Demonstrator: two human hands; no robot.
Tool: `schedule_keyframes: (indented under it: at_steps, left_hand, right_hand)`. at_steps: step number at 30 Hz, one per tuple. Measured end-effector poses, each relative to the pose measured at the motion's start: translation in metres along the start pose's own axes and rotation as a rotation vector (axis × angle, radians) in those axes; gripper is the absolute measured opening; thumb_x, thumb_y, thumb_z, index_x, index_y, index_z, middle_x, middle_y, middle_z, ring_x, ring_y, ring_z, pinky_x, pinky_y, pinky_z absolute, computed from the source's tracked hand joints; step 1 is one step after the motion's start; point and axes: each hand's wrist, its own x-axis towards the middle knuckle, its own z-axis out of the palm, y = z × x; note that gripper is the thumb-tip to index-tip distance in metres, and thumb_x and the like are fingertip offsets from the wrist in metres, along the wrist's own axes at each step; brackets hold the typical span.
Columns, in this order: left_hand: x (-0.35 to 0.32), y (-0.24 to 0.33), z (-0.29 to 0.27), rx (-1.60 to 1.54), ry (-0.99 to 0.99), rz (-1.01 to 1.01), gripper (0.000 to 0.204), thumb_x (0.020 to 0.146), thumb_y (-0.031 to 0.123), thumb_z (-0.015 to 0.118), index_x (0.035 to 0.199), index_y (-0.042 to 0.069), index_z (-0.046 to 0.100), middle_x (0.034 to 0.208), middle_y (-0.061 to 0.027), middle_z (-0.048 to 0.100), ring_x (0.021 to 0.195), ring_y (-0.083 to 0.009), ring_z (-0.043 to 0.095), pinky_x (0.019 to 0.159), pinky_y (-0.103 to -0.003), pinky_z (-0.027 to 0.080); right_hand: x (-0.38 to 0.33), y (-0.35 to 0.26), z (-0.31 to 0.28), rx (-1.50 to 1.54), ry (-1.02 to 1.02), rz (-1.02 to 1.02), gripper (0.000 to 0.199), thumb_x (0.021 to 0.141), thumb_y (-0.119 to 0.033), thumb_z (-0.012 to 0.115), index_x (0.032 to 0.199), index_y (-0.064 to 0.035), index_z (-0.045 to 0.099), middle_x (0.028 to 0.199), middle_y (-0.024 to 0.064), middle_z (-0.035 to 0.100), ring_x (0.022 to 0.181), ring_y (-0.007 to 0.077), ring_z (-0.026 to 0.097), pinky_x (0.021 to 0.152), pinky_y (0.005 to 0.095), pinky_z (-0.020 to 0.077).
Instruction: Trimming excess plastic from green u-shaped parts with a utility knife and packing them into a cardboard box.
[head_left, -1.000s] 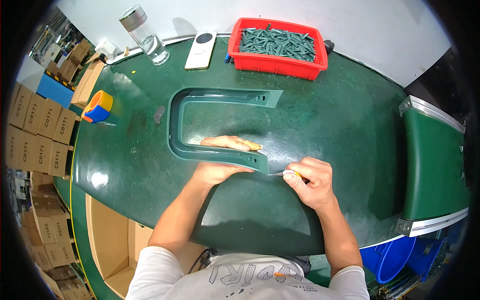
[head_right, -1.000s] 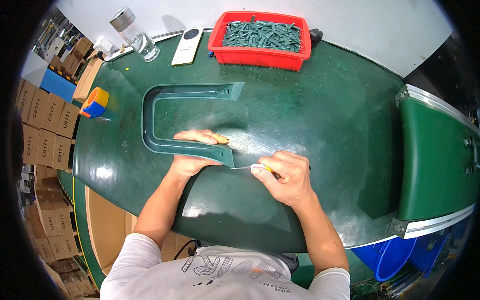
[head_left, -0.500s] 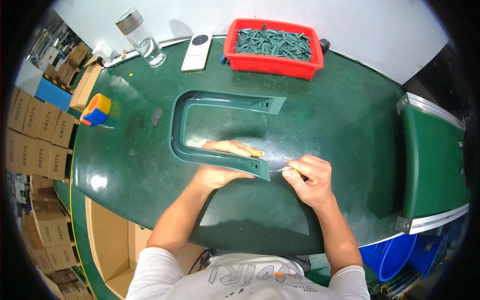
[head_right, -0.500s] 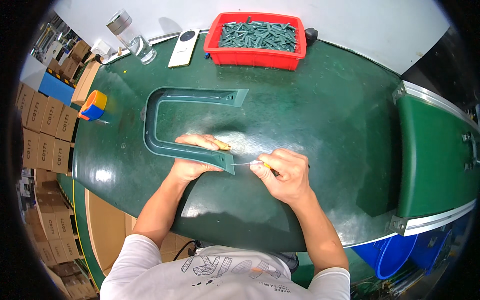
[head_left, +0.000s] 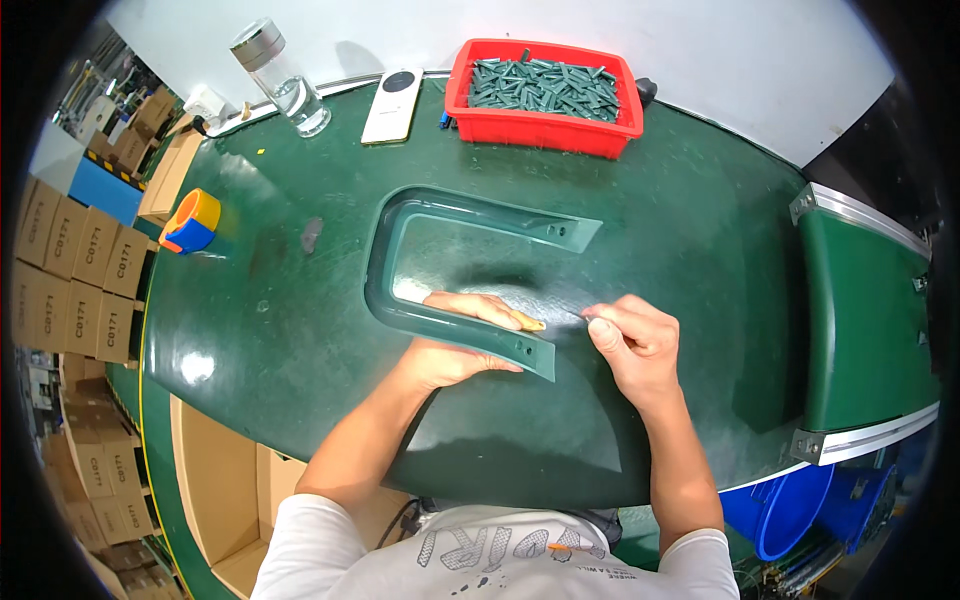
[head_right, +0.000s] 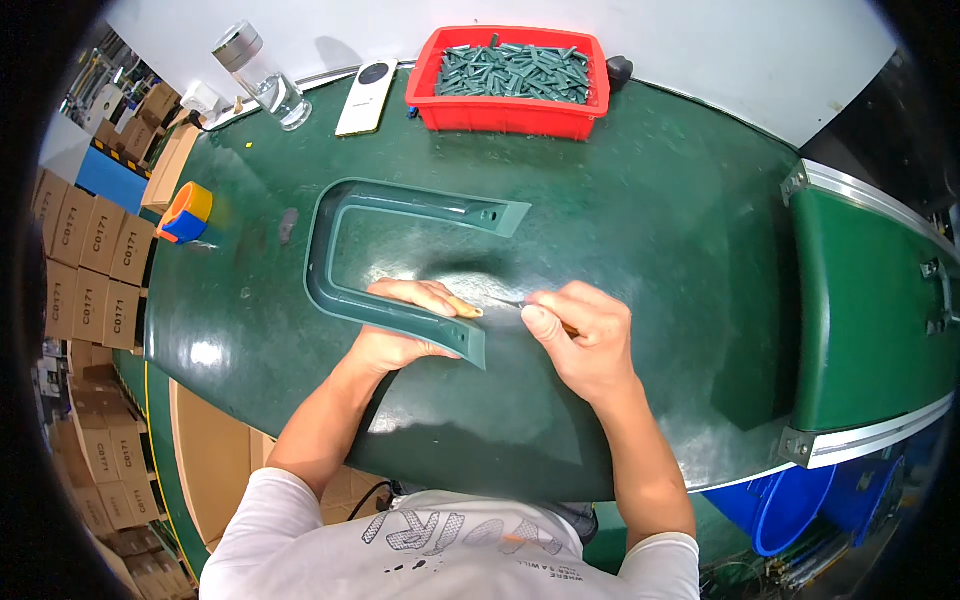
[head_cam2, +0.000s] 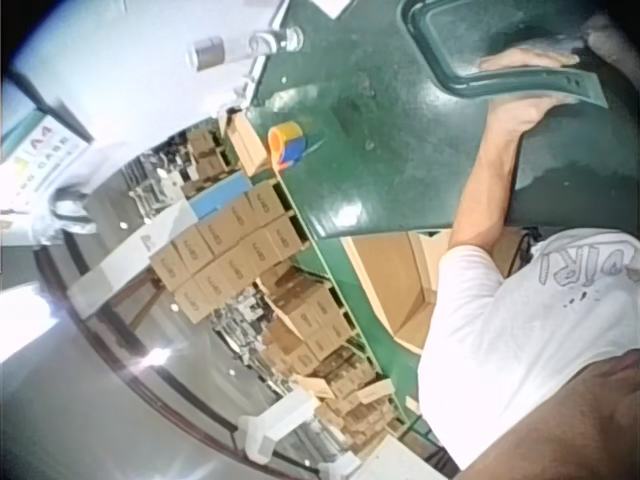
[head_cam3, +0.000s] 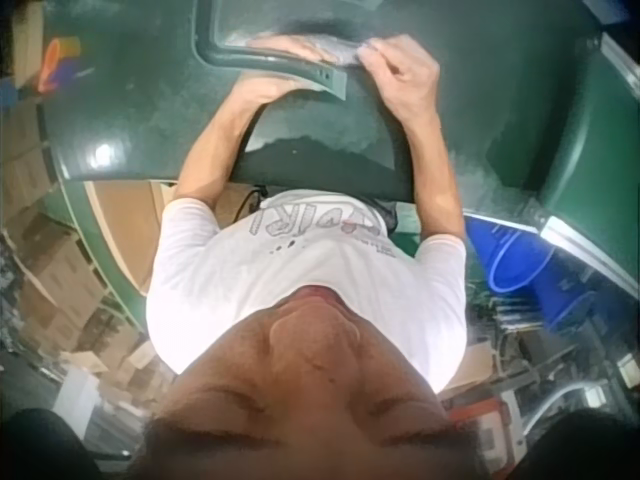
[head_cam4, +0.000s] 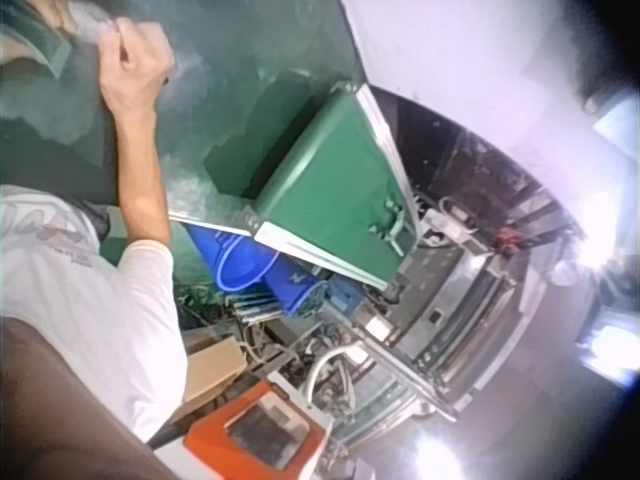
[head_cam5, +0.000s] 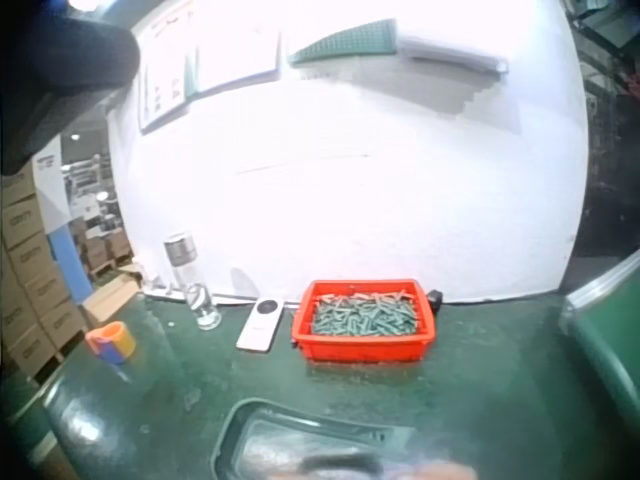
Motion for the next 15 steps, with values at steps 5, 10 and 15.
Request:
schedule_keyframes:
  at_steps: [5, 10, 15]
  left_hand:
    - [0.000, 0.003, -0.003, 0.048, 0.007, 0.014, 0.041, 0.054, 0.005, 0.086, 0.089, 0.004, 0.066, 0.086, -0.0154, 0.068, 0.086, -0.0287, 0.067, 0.074, -0.038, 0.055]
    - [0.001, 0.003, -0.002, 0.040, 0.014, 0.026, 0.037, 0.056, 0.001, 0.084, 0.088, 0.000, 0.067, 0.088, -0.0161, 0.068, 0.086, -0.0267, 0.067, 0.075, -0.036, 0.055]
    - [0.001, 0.005, -0.003, 0.012, 0.036, 0.014, 0.038, 0.056, 0.001, 0.084, 0.089, -0.001, 0.066, 0.090, -0.0176, 0.068, 0.090, -0.0275, 0.066, 0.077, -0.037, 0.056]
  right_hand:
    - [0.001, -0.014, -0.011, 0.136, -0.319, 0.244, 0.037, 0.087, -0.029, 0.063, 0.064, -0.0001, 0.063, 0.048, 0.0037, 0.053, 0.045, 0.0098, 0.050, 0.043, 0.0254, 0.0380]
    - [-0.001, -0.008, -0.010, 0.099, -0.424, 0.251, 0.043, 0.088, -0.033, 0.061, 0.059, -0.0009, 0.060, 0.045, 0.0052, 0.047, 0.042, 0.0115, 0.046, 0.042, 0.0276, 0.0361]
    - [-0.002, -0.006, -0.009, 0.110, -0.466, 0.227, 0.045, 0.089, -0.035, 0.060, 0.059, -0.0008, 0.058, 0.044, 0.0060, 0.044, 0.041, 0.0133, 0.041, 0.041, 0.0299, 0.0340]
